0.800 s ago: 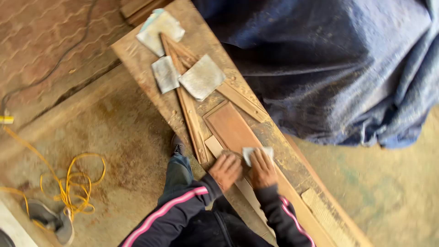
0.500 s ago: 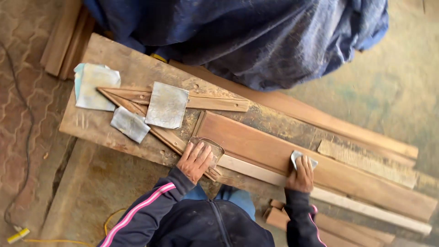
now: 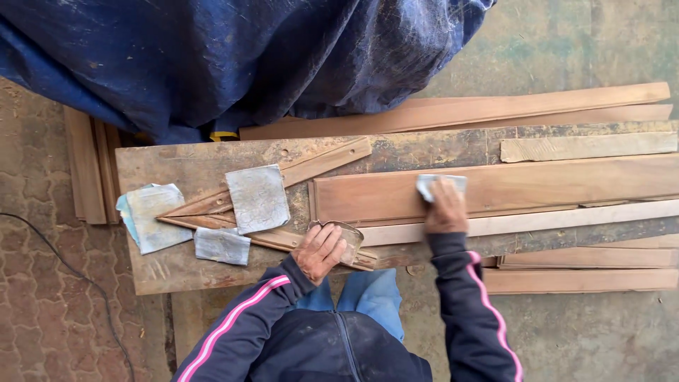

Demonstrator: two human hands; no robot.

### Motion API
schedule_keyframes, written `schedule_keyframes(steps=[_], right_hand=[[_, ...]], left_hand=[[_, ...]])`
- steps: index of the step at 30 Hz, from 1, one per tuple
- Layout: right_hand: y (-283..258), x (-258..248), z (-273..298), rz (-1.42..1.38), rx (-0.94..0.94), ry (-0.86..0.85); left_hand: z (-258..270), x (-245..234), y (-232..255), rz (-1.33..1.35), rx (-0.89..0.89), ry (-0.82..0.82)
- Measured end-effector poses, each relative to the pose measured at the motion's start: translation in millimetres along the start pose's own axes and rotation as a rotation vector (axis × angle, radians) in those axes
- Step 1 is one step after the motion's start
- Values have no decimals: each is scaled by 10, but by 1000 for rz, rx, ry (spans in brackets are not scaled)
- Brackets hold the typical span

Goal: Sanding wooden planks with sandpaper on a workbench.

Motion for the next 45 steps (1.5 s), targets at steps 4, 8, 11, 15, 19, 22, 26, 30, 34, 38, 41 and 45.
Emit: schedule_keyframes(steps=[4,8,11,15,19,22,26,30,34,38,41,45], right_hand=[[-68,244,-11,-14,123,43],[-1480,990,-137,-116,-74,-128],[-2053,1081,-309,-118,-191,-231],[-1599,686,-258,-45,-117,-147],[-1242,659,-231,-21,-38,-120],[-1588,1048,-182,20,3,-170],[-1899,1058,-284,-36,-203,-158],[-487,542,-154,63,-79,37],[478,228,-29,184,69,64],[-522,894,7,17,80,76],[-1599,1288,70,-72,-143,-104],[-1514,721,-68,-285,-91,-203]], left_hand=[[50,-95,-47,66,9,25],[221,-139,-123,60,-1,38],[228,-122,-220,93,11,61],[186,-194,-256,102,33,79],[212,-216,-272,89,20,83],[230,-180,-246,106,29,82],[206,-127,-247,130,22,63],[175,-193,-252,91,34,62],[212,-183,-279,85,24,66],[174,-205,-257,78,23,69],[179,-167,-241,82,16,54],[191,-150,-237,96,12,56]])
Point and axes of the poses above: each hand's wrist, its own z-axis away from the middle knuckle, its own x-axis out of the palm, y = z × x, the point moved 3 cm from there along -z, towards the middle knuckle, and after that the axes turned 8 degrees about -z, right-handed, at the moved point
